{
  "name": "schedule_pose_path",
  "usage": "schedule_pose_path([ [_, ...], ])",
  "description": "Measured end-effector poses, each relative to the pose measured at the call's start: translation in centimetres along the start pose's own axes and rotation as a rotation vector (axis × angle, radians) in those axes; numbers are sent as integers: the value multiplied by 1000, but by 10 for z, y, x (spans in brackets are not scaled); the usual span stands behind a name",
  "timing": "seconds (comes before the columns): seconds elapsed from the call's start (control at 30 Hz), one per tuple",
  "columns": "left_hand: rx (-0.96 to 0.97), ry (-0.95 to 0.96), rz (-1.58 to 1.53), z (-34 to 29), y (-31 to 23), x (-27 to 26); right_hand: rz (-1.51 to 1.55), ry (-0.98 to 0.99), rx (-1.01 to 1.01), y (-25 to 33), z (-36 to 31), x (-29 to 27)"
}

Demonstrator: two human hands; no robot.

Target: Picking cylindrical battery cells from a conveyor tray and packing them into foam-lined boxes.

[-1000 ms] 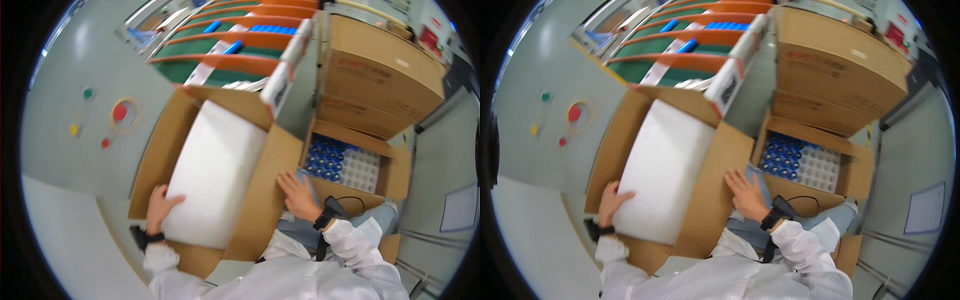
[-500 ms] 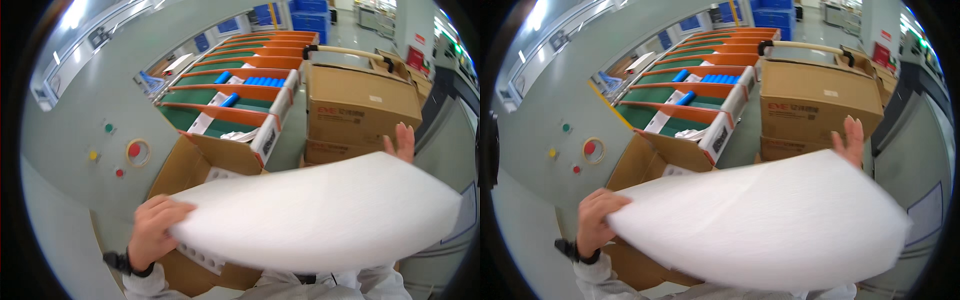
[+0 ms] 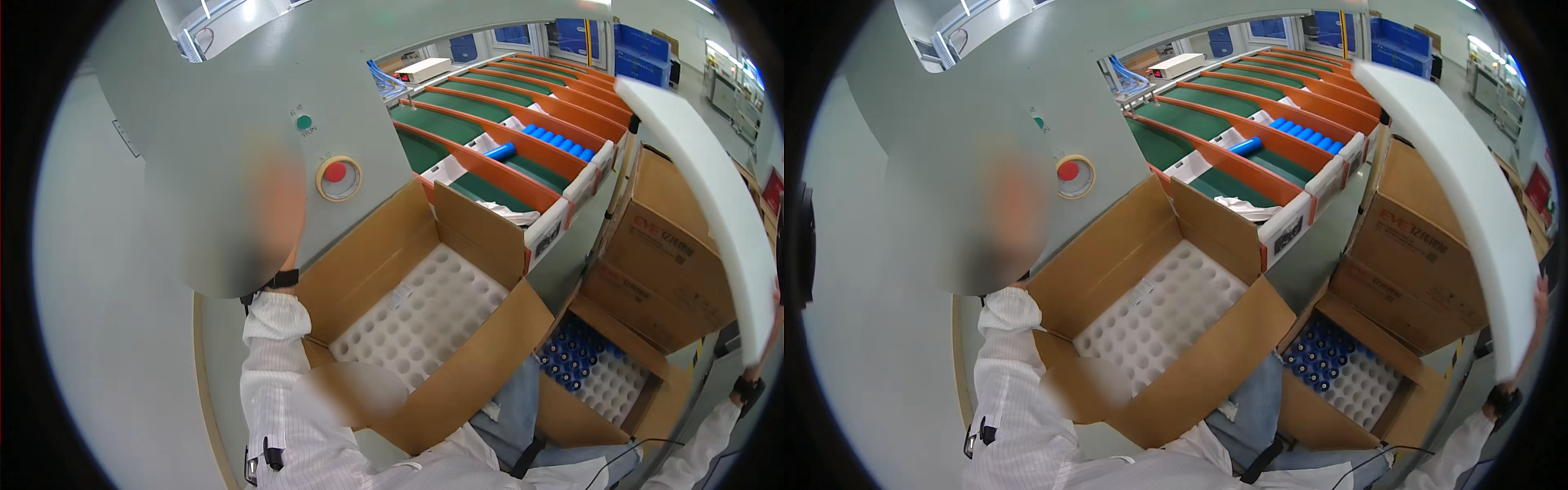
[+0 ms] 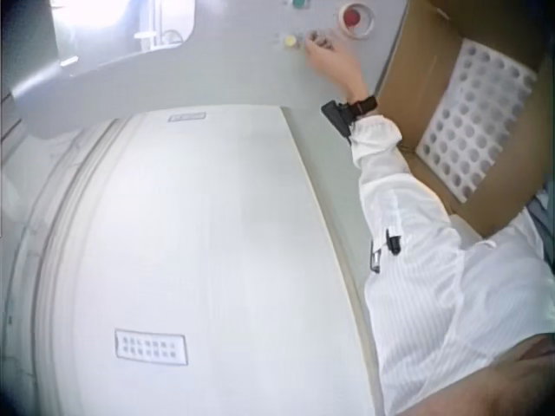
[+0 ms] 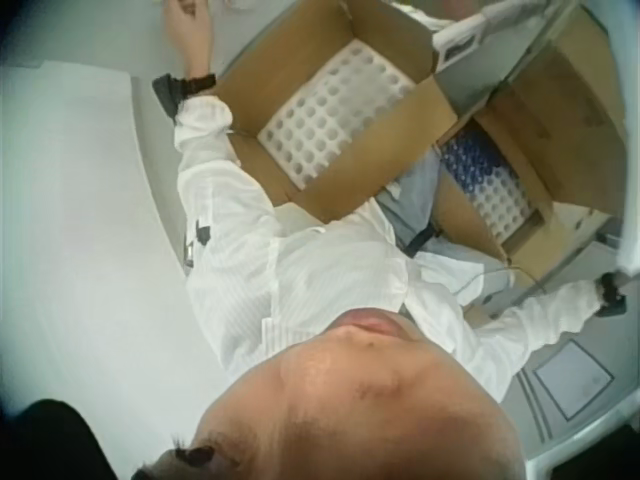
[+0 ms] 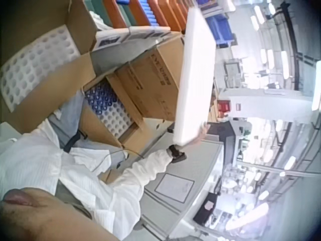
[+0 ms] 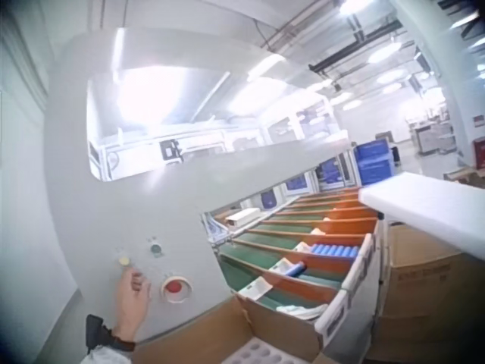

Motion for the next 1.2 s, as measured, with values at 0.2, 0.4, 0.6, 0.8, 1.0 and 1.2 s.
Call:
schedule_pose_path([
  [0.2, 10, -59, 31, 17, 9, -15, -252, 511, 308, -86, -56, 68],
  [0.4, 24, 2, 195, -24, 33, -29, -562, 555, -135, -50, -53, 64],
  [0.6, -43, 14, 293, -28, 46, -5, -575, 667, -35, -36, -47, 73],
  [0.8, -71, -45, 339, -12, 84, -18, -385, 726, 109, -20, -31, 87],
  [1.0, 112, -111, 229, -59, 17, 1, -697, 895, 250, 26, -22, 117],
  [1.2, 259, 288, -16, -159, -93, 68, -899, 1041, 91, 70, -19, 166],
])
Point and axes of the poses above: each hand's wrist, its own z-axis towards the middle knuckle, its own x-axis out of the palm, y = z × x, the point moved 10 cm from there along z, towards the middle knuckle, and after that the axes turned 3 degrees about -x, right-handed, at the moved point
